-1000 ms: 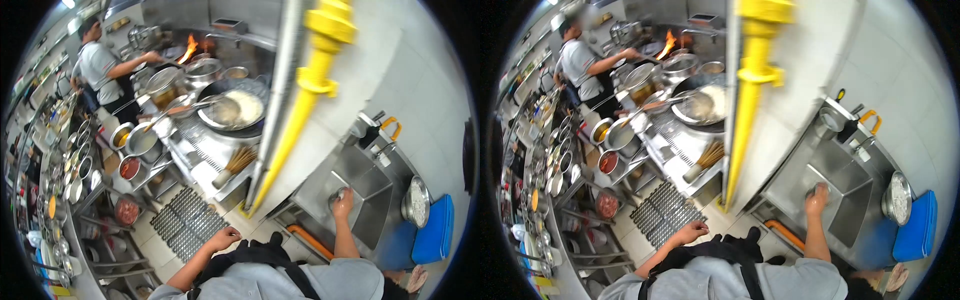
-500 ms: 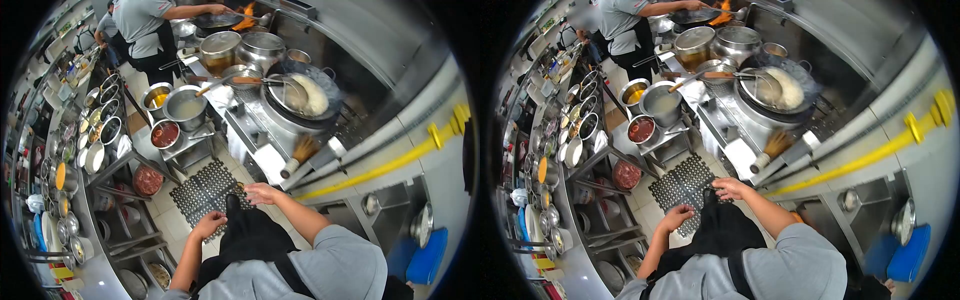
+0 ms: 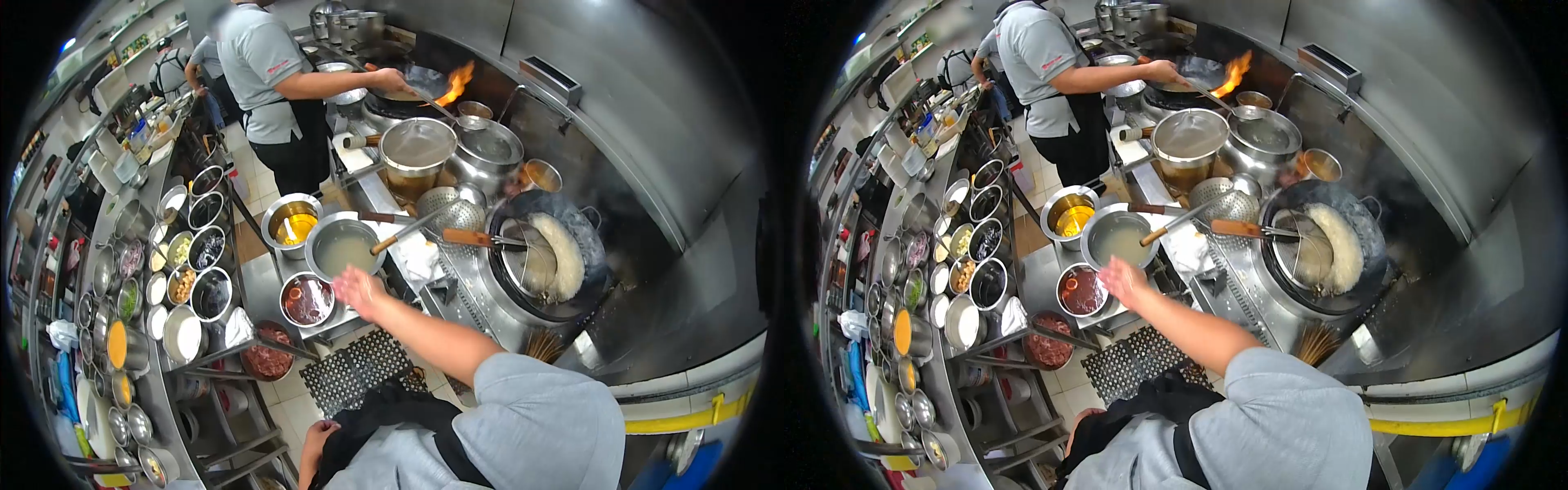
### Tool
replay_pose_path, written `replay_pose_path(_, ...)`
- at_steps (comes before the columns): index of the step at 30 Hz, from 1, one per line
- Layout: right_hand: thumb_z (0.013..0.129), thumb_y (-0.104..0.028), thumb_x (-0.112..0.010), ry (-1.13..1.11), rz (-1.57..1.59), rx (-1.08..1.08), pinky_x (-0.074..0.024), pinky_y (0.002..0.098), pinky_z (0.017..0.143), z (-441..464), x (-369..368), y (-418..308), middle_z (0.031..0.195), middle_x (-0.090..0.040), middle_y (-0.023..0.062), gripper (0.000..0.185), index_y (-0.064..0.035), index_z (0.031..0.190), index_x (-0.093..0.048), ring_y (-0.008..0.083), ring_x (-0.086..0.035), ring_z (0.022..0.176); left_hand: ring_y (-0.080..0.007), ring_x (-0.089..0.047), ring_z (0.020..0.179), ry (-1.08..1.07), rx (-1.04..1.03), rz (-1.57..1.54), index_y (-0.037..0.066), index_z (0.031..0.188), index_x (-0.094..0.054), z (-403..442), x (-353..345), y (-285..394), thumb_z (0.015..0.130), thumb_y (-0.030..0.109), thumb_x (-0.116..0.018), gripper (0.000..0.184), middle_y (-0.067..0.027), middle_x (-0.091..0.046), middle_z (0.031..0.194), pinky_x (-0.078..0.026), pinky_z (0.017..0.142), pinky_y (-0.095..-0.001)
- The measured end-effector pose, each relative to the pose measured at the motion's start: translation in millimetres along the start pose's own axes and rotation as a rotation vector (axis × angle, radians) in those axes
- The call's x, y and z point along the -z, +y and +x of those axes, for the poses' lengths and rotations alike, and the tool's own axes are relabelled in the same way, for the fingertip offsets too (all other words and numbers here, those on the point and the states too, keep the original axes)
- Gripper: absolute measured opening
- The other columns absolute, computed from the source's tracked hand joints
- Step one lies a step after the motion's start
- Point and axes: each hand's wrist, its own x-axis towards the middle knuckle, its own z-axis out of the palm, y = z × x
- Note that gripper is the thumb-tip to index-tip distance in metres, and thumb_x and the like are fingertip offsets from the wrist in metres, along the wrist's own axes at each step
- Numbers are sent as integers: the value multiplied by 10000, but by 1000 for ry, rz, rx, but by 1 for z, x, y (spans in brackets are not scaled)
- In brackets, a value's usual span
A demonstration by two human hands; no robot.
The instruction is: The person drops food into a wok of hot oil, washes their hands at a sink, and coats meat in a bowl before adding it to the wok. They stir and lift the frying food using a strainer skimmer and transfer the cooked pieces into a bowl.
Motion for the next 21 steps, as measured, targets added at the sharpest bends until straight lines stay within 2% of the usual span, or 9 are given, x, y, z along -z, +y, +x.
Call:
replay_pose_path(2,787,-466,-657,-70,209,-1,-312,423,1073,36,-51,-51,1395,-334,237,890,-52,1430,-202,318,-364,1294,-93,-559,690,-17,-76,-2,-12,938,-617,22,-2,39,827,133,-678,192,-14,-620,783,-470,645,-230)
replay_pose_path(6,752,-528,-656,-194,458,101,-264,444,1094,88,-94,-125,1445,-246,226,1084,-64,1464,18,348,-322,1317,-117,-573,839,-71,-251,37,-27,1032,-589,44,-26,154,833,120,-667,260,-45,-631,915,-471,757,-250)
replay_pose_path(7,756,-529,-648,-118,516,110,-349,438,1028,92,-100,-135,1378,-356,226,936,-36,1425,-218,342,-418,1240,-118,-575,850,-143,-345,32,-28,1036,-591,58,-26,174,835,117,-662,258,-47,-633,921,-470,770,-252)
replay_pose_path(8,801,-465,-627,-257,423,79,-484,368,806,96,-95,-145,1046,-598,160,551,-39,1133,-520,252,-602,933,-119,-577,861,-226,-434,36,-28,1040,-592,71,-26,196,838,115,-657,256,-50,-635,928,-469,782,-254)
replay_pose_path(10,853,-368,-592,-6,375,119,-465,293,548,99,-95,-159,662,-583,25,272,-116,771,-531,145,-560,581,-117,-579,864,-359,-391,189,-19,1051,-592,76,-29,260,856,98,-634,231,-47,-636,936,-469,790,-255)
replay_pose_path(12,881,-227,-552,53,206,186,-394,257,432,81,-79,-172,559,-500,-29,245,-148,658,-487,103,-451,453,-93,-562,849,-476,-408,238,-16,1062,-595,104,-35,292,854,65,-619,225,-37,-629,963,-453,782,-237)
replay_pose_path(18,881,-158,-559,294,-64,538,-447,275,516,-52,-35,-175,619,-493,-6,120,-69,800,-563,127,-487,514,-107,-570,845,-860,-625,571,-10,1091,-578,183,-102,360,855,94,-629,263,-53,-622,965,-465,773,-249)
replay_pose_path(20,874,-137,-559,492,-166,657,-477,312,543,-110,4,-168,676,-547,9,193,-45,1040,-595,147,-519,544,-244,-618,916,-828,-701,781,-9,1095,-586,174,-138,394,789,235,-674,401,-170,-640,969,-468,830,-324)
replay_pose_path(21,869,-100,-554,671,-178,687,-484,307,515,-145,13,-165,751,-595,38,389,-61,1252,-500,150,-535,554,-326,-591,1031,-837,-943,732,-1,1124,-571,182,-159,401,778,240,-669,433,-206,-619,1056,-447,900,-365)
